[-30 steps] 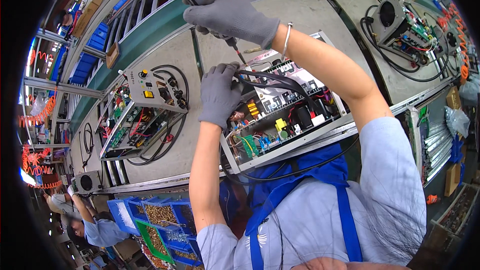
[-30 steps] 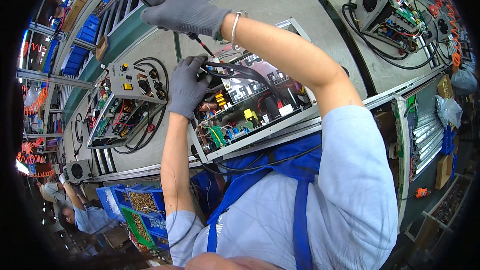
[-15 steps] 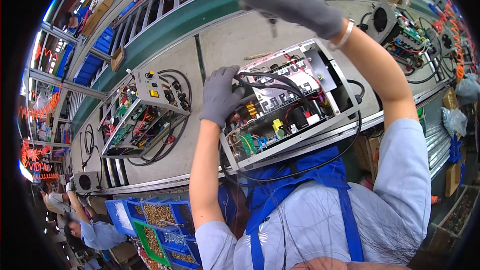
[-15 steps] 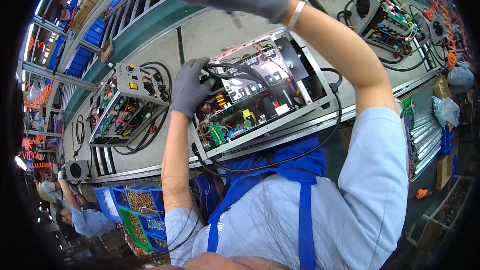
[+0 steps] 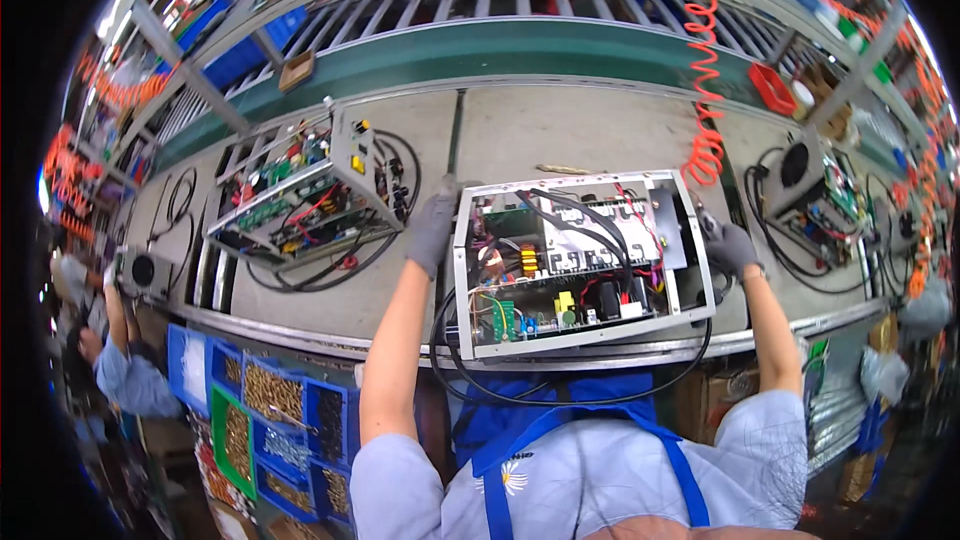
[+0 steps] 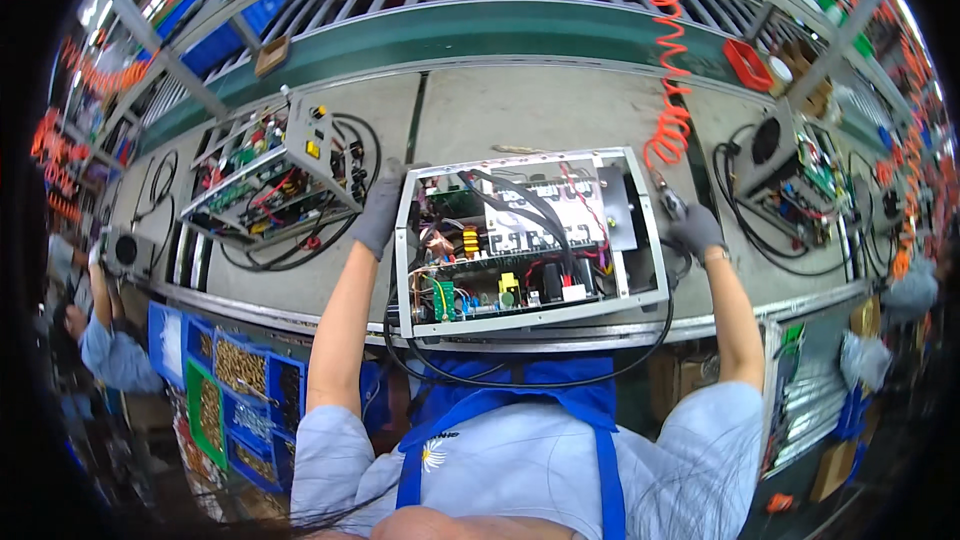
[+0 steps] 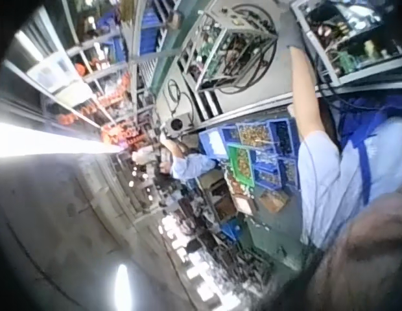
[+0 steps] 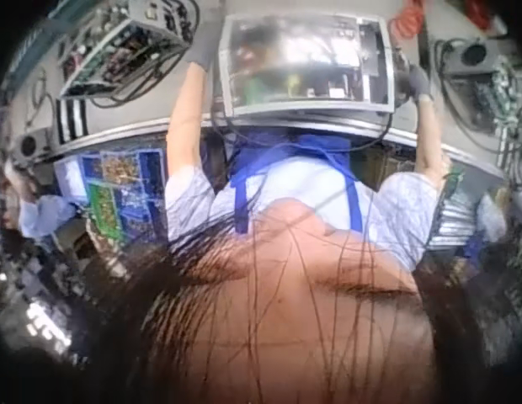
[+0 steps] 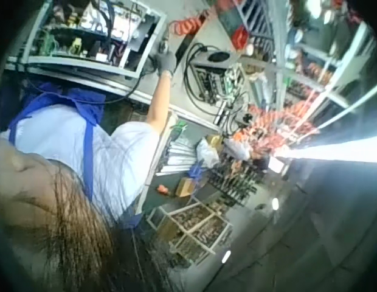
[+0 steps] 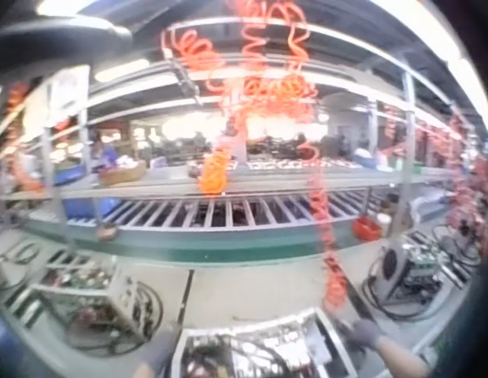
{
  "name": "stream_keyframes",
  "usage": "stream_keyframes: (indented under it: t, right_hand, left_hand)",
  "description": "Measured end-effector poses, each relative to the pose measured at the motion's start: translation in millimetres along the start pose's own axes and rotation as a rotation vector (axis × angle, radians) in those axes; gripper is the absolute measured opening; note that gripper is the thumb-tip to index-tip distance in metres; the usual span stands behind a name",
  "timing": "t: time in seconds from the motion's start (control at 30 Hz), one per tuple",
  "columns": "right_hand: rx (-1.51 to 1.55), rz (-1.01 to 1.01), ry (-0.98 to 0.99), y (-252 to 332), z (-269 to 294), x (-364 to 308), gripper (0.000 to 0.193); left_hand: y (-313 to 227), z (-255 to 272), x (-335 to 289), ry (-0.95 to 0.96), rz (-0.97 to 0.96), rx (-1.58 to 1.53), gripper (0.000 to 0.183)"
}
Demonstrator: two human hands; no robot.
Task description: The person assembles an electronic device on a factory workbench. They use a pneumatic screwdriver to fasten screws into the metal casing and circuit board, and they connect various wires and components by hand. The person also handles small parts from bins and adjusts the position of the device during the process.
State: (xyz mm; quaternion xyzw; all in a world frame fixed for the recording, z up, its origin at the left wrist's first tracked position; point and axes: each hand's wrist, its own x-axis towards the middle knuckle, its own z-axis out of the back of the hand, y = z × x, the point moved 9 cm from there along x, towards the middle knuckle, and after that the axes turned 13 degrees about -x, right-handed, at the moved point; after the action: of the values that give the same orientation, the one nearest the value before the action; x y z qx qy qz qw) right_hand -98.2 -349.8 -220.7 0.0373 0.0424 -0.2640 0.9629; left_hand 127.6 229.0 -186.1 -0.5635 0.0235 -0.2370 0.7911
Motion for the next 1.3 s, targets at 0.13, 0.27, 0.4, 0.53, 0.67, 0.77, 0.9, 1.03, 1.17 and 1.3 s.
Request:
stream_keyframes:
  t: [0.13, 0.27, 0.4, 0.53, 0.67, 0.77, 0.9, 1.03, 1.17, 1.3]
  right_hand:
    - [-0.009, 0.133, -0.107, 75, 62, -33, 0.050]
    - [1.013, 0.121, 0.290, 132, 79, -76, 0.049]
    - [1.026, 0.211, 0.305, 155, 82, -98, 0.052]
    - [1.274, 0.164, 0.309, 164, 83, -75, 0.056]
    - [1.047, 0.268, 0.114, 201, 130, -45, 0.053]
    - [1.296, 0.230, 0.240, 208, 98, -6, 0.051]
    - [1.524, 0.173, 0.425, 216, 46, 25, 0.054]
    - [1.679, 0.143, 0.468, 219, 33, 35, 0.055]
    - [1.711, 0.202, 0.416, 220, 33, 40, 0.052]
    - [1.740, 0.213, 0.425, 219, 39, 36, 0.047]
  left_hand:
    - [4, -12, -12, 0.058, 0.462, -0.945, 0.076]
    - [-8, -12, -45, -0.180, 0.517, -0.952, 0.075]
    - [-9, 9, -90, -0.135, 0.495, -0.512, 0.074]
    - [-75, 16, -132, -0.136, 0.686, -0.236, 0.069]
    - [-83, 6, -165, -0.261, 0.639, -0.381, 0.059]
    - [-88, 2, -181, -0.324, 0.596, -0.414, 0.046]
    - [-94, 6, -189, -0.310, 0.614, -0.165, 0.034]
    - [-104, -3, -163, -0.287, 0.607, -0.420, 0.033]
    - [-110, -3, -147, -0.244, 0.656, -0.539, 0.044]
    - [-140, -5, -121, -0.283, 0.652, -0.533, 0.043]
